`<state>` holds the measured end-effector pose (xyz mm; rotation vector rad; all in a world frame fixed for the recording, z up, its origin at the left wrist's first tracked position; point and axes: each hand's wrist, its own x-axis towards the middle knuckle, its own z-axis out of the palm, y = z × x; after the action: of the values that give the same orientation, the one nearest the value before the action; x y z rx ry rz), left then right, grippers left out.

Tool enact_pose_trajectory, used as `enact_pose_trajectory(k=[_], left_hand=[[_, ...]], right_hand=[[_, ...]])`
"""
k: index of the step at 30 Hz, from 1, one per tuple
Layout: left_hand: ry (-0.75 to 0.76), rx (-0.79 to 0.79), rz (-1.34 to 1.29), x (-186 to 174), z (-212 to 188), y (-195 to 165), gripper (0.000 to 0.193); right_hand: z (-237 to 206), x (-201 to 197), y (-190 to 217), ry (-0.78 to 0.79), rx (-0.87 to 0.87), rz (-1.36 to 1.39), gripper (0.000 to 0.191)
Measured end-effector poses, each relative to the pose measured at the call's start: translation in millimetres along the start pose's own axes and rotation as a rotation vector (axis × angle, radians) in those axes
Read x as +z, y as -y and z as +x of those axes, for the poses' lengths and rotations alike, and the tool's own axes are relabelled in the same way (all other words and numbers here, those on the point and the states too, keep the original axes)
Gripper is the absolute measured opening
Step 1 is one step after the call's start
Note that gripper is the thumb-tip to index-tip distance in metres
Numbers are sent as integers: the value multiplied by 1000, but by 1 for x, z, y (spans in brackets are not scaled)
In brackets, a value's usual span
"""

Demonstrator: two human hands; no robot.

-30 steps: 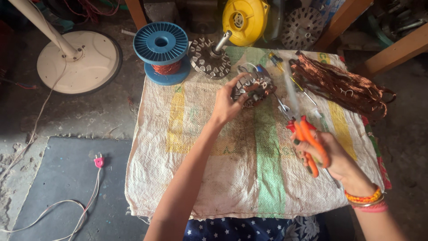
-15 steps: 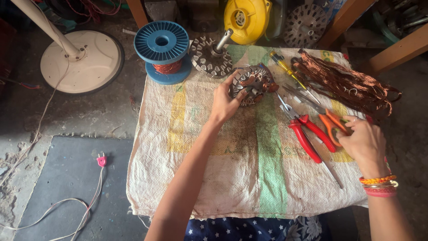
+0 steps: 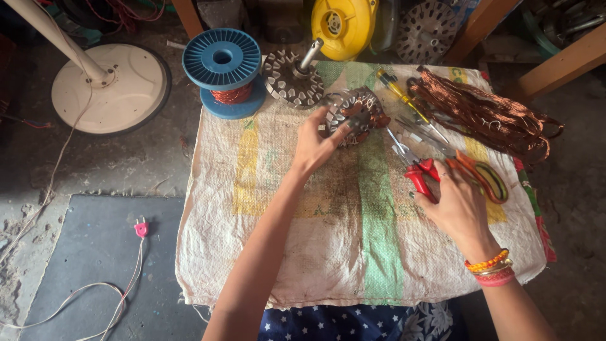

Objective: The person winds copper wire around the slots of a motor stator, pressing the coils into place by hand. They use pliers to grip and pull the wire, scissors to trim it, and a screwdriver to tuck the wire ends into the stator, working around the part on a cloth-covered bench.

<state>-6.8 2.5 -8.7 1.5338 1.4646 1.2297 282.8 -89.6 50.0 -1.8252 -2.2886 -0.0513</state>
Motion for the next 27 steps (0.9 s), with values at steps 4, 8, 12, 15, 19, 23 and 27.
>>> enact_pose_trajectory(k=[4,8,12,15,19,23,27], left_hand=[[122,-21,-94,4,1,5,56],[60,-8,14,13,2,13,55],[-70,280,69,26,-3,21,62],[-32,370,122,26,-6,19,65],[90,358,279,25,-19,-3,72],[74,595,276,20,-30,-27,68],[-109,788,402,13,-29,-33,51]], right_hand=[[4,3,0,122,188,54,57],[8,7,5,46,253,155,46],[8,13,15,-99,200,138,56],[13,14,25,-305,-11,167,62],[46,22,55,-354,-90,598,72],[69,34,74,-253,174,916,59],[76,36,47,-78,329,919,54]])
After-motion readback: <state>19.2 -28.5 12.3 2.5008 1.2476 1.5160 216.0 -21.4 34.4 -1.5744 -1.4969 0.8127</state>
